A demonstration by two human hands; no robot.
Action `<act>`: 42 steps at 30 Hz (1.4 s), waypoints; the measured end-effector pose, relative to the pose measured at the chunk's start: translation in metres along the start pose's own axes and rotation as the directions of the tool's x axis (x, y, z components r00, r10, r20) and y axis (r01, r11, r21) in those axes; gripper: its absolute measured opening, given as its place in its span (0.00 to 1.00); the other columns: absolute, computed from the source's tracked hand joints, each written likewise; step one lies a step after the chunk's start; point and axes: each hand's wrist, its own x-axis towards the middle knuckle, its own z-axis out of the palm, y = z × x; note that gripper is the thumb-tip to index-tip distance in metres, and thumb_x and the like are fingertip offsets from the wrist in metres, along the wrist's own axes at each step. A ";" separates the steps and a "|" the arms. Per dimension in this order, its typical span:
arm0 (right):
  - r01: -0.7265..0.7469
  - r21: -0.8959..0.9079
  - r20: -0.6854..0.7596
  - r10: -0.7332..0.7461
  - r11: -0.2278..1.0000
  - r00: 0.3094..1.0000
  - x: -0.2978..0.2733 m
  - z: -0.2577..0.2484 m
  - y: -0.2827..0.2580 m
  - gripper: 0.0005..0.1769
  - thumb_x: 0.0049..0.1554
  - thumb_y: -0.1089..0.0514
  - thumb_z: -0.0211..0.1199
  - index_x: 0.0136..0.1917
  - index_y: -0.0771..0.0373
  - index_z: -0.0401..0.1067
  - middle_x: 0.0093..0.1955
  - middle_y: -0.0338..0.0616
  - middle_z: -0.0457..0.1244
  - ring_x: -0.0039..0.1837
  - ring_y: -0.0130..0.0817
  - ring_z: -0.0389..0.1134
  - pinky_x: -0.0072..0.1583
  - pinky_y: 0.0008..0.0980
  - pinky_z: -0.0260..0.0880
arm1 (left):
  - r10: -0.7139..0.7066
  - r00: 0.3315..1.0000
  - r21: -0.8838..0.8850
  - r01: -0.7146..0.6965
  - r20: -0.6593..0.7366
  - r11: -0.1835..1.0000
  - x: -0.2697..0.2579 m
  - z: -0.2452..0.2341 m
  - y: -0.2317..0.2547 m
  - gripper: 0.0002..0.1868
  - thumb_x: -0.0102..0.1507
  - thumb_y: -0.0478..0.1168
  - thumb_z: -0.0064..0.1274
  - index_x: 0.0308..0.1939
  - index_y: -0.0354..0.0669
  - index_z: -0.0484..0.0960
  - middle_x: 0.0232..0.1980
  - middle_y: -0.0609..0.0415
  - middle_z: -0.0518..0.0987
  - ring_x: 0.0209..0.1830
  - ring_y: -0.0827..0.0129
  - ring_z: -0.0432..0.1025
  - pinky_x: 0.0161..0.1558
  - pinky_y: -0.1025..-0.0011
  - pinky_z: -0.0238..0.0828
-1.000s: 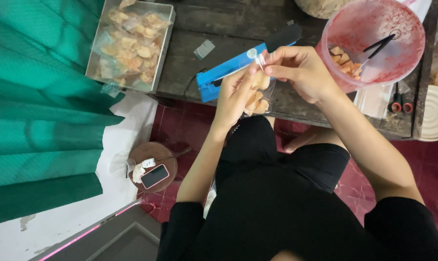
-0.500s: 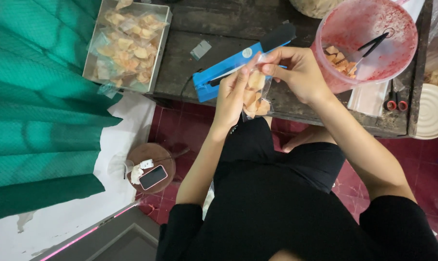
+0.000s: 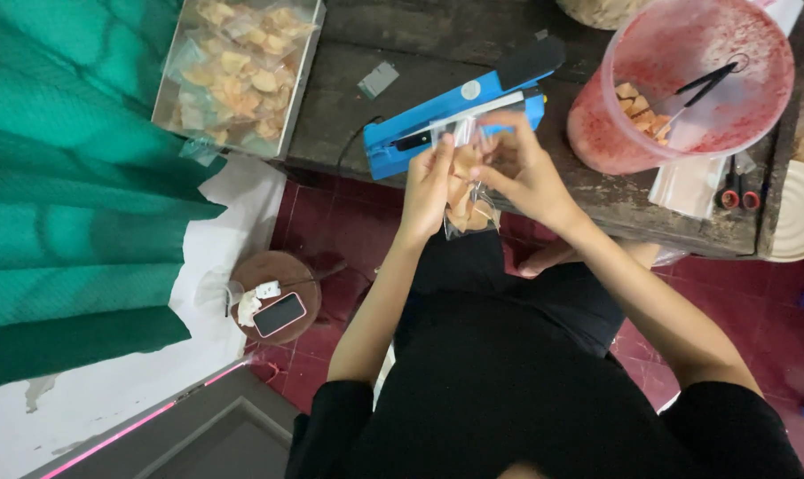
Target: Manually filling small plastic bags with snack items and sealing them using a heat sealer.
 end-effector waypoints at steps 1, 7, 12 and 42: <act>-0.003 0.001 0.005 0.003 1.000 1.000 0.000 0.002 0.002 0.31 0.55 0.65 0.66 0.67 0.59 0.53 0.43 0.52 0.60 0.48 0.40 0.65 0.44 0.35 0.72 | -0.002 1.000 -0.001 0.002 -0.005 1.000 -0.006 0.005 0.023 0.23 0.67 0.51 0.44 0.24 0.40 0.77 0.19 0.41 0.73 0.42 0.53 0.61 0.36 0.79 0.68; -0.071 -0.125 0.096 0.083 0.990 0.992 0.001 0.013 0.001 0.16 0.55 0.62 0.64 0.57 0.56 0.71 0.36 0.43 0.64 0.40 0.29 0.67 0.40 0.29 0.72 | -0.035 0.999 -0.110 0.035 0.000 0.993 -0.010 -0.003 0.023 0.22 0.69 0.51 0.42 0.45 0.36 0.82 0.45 0.43 0.81 0.49 0.65 0.73 0.51 0.70 0.69; -0.118 -0.111 0.127 0.132 0.987 0.983 0.004 0.004 0.024 0.14 0.55 0.65 0.63 0.56 0.58 0.72 0.37 0.43 0.63 0.39 0.31 0.69 0.39 0.33 0.70 | -0.231 0.969 -0.073 0.238 0.085 0.969 -0.006 -0.032 -0.049 0.30 0.68 0.48 0.47 0.68 0.38 0.54 0.55 0.29 0.72 0.50 0.44 0.73 0.43 0.54 0.74; -0.253 -0.040 -0.055 0.251 0.967 0.967 0.038 -0.015 0.072 0.20 0.50 0.59 0.71 0.56 0.56 0.73 0.35 0.38 0.61 0.39 0.23 0.64 0.42 0.26 0.68 | -0.153 0.977 -0.021 0.151 -0.147 0.988 0.020 0.010 -0.071 0.17 0.60 0.35 0.59 0.53 0.46 0.80 0.54 0.45 0.78 0.52 0.55 0.73 0.49 0.63 0.72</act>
